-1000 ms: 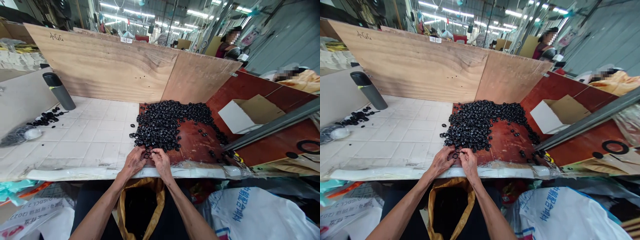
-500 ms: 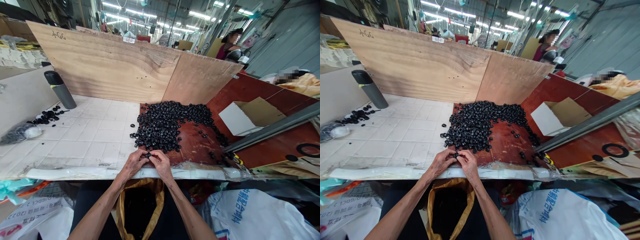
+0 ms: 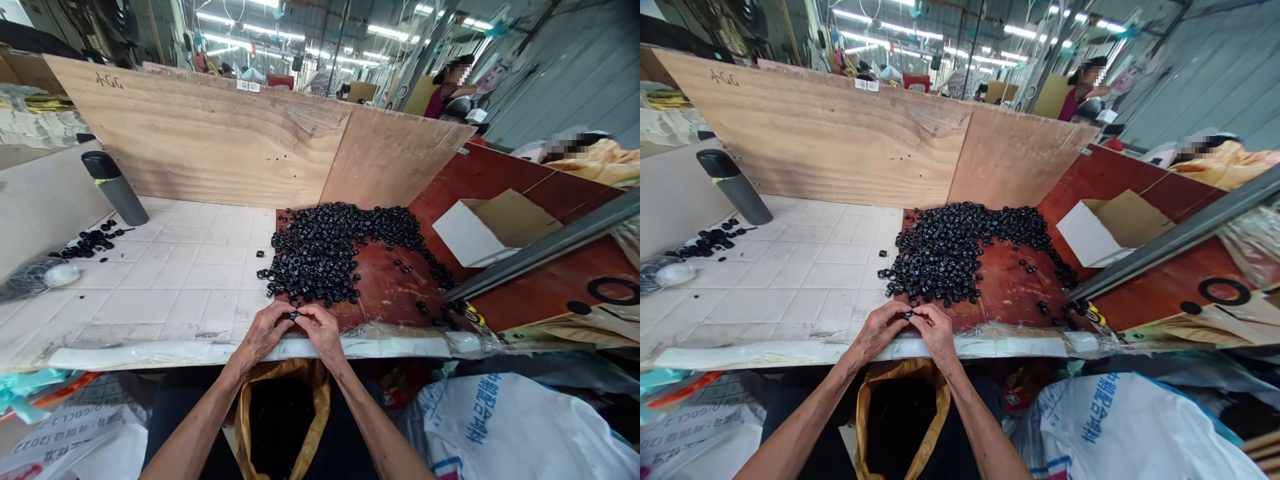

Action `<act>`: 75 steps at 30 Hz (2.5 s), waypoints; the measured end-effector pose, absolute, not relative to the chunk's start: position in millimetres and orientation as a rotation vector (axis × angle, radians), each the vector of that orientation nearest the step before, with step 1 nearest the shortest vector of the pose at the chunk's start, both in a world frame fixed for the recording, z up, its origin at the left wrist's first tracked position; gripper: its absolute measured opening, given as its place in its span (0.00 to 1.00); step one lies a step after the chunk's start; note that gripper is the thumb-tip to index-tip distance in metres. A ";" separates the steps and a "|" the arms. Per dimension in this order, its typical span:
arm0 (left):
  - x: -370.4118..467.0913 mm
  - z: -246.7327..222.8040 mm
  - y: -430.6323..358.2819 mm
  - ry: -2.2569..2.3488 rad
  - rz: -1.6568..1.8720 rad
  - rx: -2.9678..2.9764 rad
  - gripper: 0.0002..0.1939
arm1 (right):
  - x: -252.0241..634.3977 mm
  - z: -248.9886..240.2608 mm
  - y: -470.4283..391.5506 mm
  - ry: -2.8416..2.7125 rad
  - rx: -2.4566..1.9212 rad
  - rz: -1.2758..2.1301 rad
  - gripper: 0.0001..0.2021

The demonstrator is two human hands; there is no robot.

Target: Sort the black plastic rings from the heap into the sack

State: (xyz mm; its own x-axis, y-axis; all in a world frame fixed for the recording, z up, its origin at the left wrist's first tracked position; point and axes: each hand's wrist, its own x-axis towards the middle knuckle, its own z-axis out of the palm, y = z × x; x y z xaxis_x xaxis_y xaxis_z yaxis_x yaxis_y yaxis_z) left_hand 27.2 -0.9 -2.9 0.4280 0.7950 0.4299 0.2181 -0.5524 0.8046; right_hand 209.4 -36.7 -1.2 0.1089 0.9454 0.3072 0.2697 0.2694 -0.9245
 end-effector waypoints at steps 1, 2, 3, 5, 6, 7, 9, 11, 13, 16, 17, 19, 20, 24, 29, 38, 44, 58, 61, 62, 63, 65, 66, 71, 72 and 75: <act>27.3 -2.4 -1.2 0.861 1.100 2.005 0.13 | 209.8 -0.6 -37.3 -1.405 -1.207 0.752 0.07; 27.4 -2.0 -1.4 0.871 1.097 2.000 0.12 | 210.0 -0.6 -37.9 -1.405 -1.192 0.759 0.07; 27.5 -1.9 -1.6 0.878 1.094 1.997 0.12 | 210.0 -1.1 -38.2 -1.403 -1.185 0.767 0.07; 27.5 -1.8 -2.1 0.880 1.092 1.999 0.12 | 209.6 -3.2 -38.3 -1.401 -1.200 0.789 0.07; 27.4 -1.9 -2.3 0.874 1.093 2.002 0.13 | 209.1 -4.0 -38.0 -1.406 -1.221 0.796 0.07; 27.3 -2.0 -2.5 0.866 1.095 2.006 0.13 | 208.5 -4.4 -37.6 -1.419 -1.250 0.796 0.08; 27.2 -2.2 -2.5 0.861 1.106 2.007 0.13 | 206.8 -3.5 -36.7 -1.478 -1.311 0.755 0.10; 27.0 -2.4 -2.4 0.874 1.116 2.000 0.12 | 205.0 -0.7 -36.0 -1.568 -1.347 0.657 0.13; 27.0 -2.3 -2.2 0.894 1.123 1.995 0.12 | 203.5 2.7 -35.7 -1.644 -1.355 0.560 0.16; 27.2 -1.4 -2.5 0.892 1.111 1.997 0.12 | 203.3 6.5 -35.3 -1.659 -1.358 0.536 0.18; 27.3 -0.9 -2.7 0.883 1.109 1.997 0.12 | 203.9 7.2 -35.0 -1.636 -1.362 0.575 0.17; 27.6 0.2 -3.2 0.870 1.114 1.994 0.11 | 205.8 8.3 -34.3 -1.579 -1.363 0.697 0.16; 27.7 0.7 -3.4 0.868 1.119 1.992 0.11 | 206.8 8.7 -34.0 -1.549 -1.359 0.758 0.14; 27.8 2.4 -3.7 0.886 1.113 1.948 0.10 | 210.3 8.3 -33.4 -1.495 -1.324 0.868 0.08; 29.1 3.4 -3.3 0.927 1.015 1.740 0.10 | 212.4 1.0 -33.0 -1.480 -1.167 0.821 0.04; 31.4 3.8 -3.0 0.923 0.974 1.616 0.12 | 211.3 -2.9 -32.8 -1.444 -1.119 0.769 0.04; 31.5 3.9 -1.8 0.917 0.923 1.598 0.12 | 211.0 -7.1 -36.3 -1.404 -1.149 0.799 0.09; 29.1 3.2 -5.6 0.846 1.034 1.751 0.11 | 206.1 -9.5 -42.8 -1.546 -1.260 0.768 0.14; 29.0 0.7 -4.9 0.856 1.042 1.752 0.12 | 204.5 -5.8 -43.1 -1.589 -1.330 0.595 0.14; 29.0 0.4 -4.8 0.861 1.050 1.747 0.12 | 203.6 -4.7 -43.2 -1.604 -1.351 0.516 0.17; 29.1 0.3 -4.8 0.866 1.058 1.739 0.12 | 202.9 -3.6 -43.4 -1.614 -1.356 0.461 0.18; 29.4 0.7 -5.1 0.873 1.068 1.724 0.12 | 202.1 -1.5 -44.5 -1.617 -1.330 0.449 0.13; 29.6 1.1 -5.4 0.875 1.068 1.723 0.11 | 202.2 -0.4 -45.1 -1.614 -1.315 0.474 0.11; 30.1 3.1 -6.6 0.892 1.060 1.682 0.11 | 205.5 4.0 -46.6 -1.609 -1.305 0.501 0.14; 30.0 3.2 -6.7 0.884 1.059 1.674 0.11 | 206.1 4.2 -46.6 -1.592 -1.288 0.510 0.11; 29.2 2.7 -6.7 0.854 1.044 1.682 0.11 | 206.8 2.6 -46.0 -1.576 -1.262 0.580 0.09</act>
